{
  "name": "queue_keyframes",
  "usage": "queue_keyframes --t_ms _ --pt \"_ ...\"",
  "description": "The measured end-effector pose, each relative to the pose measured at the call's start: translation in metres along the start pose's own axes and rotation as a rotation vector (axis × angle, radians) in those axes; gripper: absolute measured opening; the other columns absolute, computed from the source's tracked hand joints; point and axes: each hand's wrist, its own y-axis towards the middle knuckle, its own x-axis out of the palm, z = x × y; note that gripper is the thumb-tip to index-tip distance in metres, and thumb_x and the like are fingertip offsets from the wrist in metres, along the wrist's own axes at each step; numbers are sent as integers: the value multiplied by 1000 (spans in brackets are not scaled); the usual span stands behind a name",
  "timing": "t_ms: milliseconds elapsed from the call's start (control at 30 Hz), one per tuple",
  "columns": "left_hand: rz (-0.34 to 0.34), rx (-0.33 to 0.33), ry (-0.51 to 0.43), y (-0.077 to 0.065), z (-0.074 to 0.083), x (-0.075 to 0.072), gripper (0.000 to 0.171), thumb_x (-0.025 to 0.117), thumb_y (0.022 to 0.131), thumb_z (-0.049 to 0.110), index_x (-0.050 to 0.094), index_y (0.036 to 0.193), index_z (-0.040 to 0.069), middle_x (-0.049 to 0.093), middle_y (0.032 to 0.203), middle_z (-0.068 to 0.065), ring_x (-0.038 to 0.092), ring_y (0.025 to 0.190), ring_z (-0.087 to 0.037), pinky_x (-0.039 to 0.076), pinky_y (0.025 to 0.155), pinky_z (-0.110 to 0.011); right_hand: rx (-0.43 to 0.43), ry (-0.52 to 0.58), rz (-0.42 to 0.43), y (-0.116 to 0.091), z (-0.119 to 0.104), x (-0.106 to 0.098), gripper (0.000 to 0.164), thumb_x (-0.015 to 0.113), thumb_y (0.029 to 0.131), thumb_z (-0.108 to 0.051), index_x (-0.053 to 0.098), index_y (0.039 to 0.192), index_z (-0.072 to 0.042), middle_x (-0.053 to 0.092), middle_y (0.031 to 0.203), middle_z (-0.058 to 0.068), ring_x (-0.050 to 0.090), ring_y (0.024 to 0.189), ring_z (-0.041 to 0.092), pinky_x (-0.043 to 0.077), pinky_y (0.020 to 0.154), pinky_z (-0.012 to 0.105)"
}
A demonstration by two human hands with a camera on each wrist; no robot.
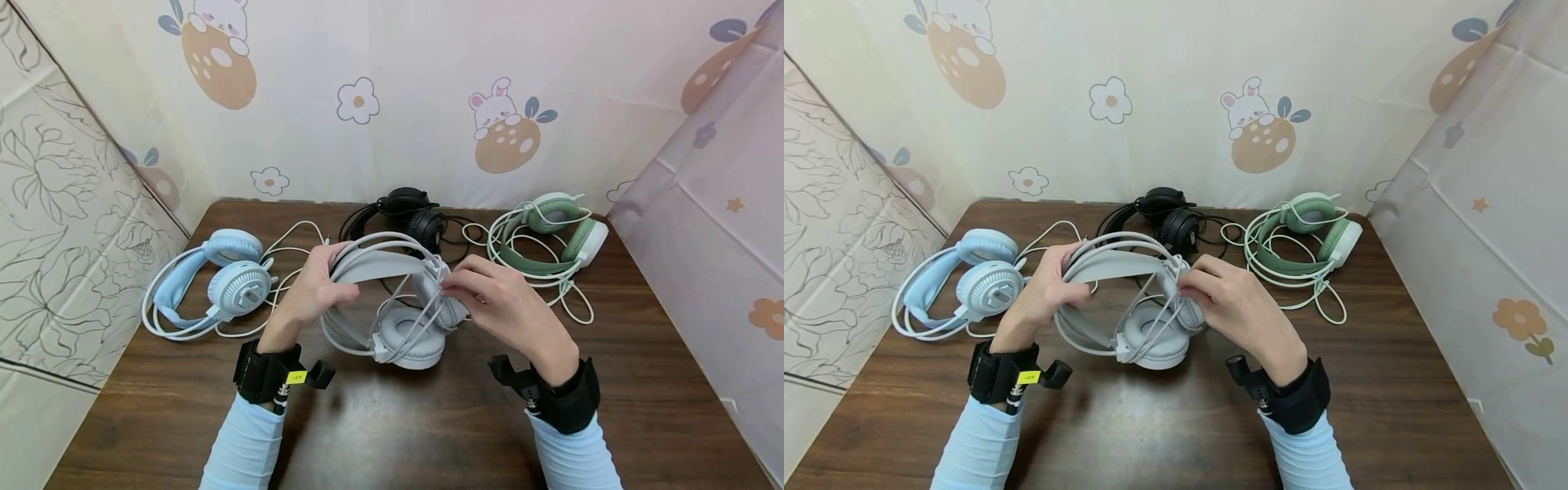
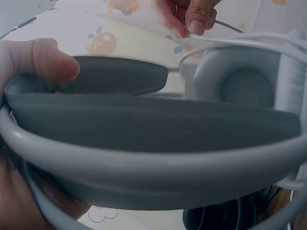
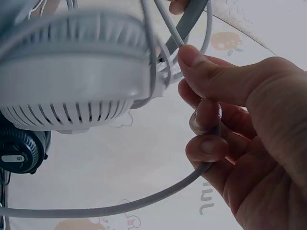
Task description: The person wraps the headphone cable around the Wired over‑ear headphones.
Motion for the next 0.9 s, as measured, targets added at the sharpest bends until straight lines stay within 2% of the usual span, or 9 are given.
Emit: queue_keyframes --t_ms 167,367,400,500,600,667,733,833,900 --pt "-73 22 24 -2 0 -2 47 54 65 -3 62 111 -3 65 89 -3 56 76 -14 48 70 -24 -12 52 16 0 4 -2 30 72 74 12 73 93 -11 66 92 -3 60 81 6 45 70 15" --pt "-120 52 96 -3 1 -4 48 58 66 -2 63 113 1 66 92 -6 57 78 -15 49 74 -26 -18 67 67 0 8 -5 31 71 72 15 73 91 -9 67 90 0 62 79 9 45 69 15" --pt "-128 54 111 -3 2 -4 48 58 66 -2 63 113 2 66 92 -7 57 78 -16 49 74 -26 -13 53 70 0 8 -6 27 73 73 12 73 91 -9 67 89 0 62 77 9 45 68 15" --pt "-149 57 147 -2 4 -4 48 59 66 -2 63 114 3 67 92 -7 58 78 -16 50 74 -27 4 -14 86 -2 11 -7 7 74 85 -14 73 89 -9 65 84 -1 58 70 7 44 64 15" --pt "-175 50 164 -3 6 -4 48 60 65 -1 64 113 4 68 93 -6 58 80 -16 50 76 -28 13 -70 107 -4 16 -9 25 67 89 -33 73 86 -9 63 80 -1 54 65 5 42 61 16" --pt "-194 41 154 -4 6 -5 49 60 65 -1 64 114 4 68 95 -6 59 81 -16 50 78 -28 5 -79 123 -4 20 -8 20 73 85 -29 74 85 -9 64 78 -1 54 64 6 41 60 17" --pt "-211 35 132 -4 7 -6 49 60 65 -2 64 114 5 68 95 -6 58 82 -16 50 79 -28 -4 -73 141 -4 24 -8 12 81 78 -16 74 85 -9 65 78 -1 54 64 6 40 60 17" --pt "-224 47 101 -5 7 -7 51 58 63 -2 63 113 4 67 95 -7 58 82 -16 50 79 -28 -12 -62 172 -4 30 -10 21 84 67 0 75 85 -8 68 79 -1 54 65 5 40 60 16" --pt "-230 67 92 -5 7 -7 52 58 61 -2 63 113 4 67 94 -8 58 82 -16 49 78 -27 -4 -58 185 -5 35 -13 22 83 68 3 76 86 -8 68 79 -1 52 65 3 38 59 14"
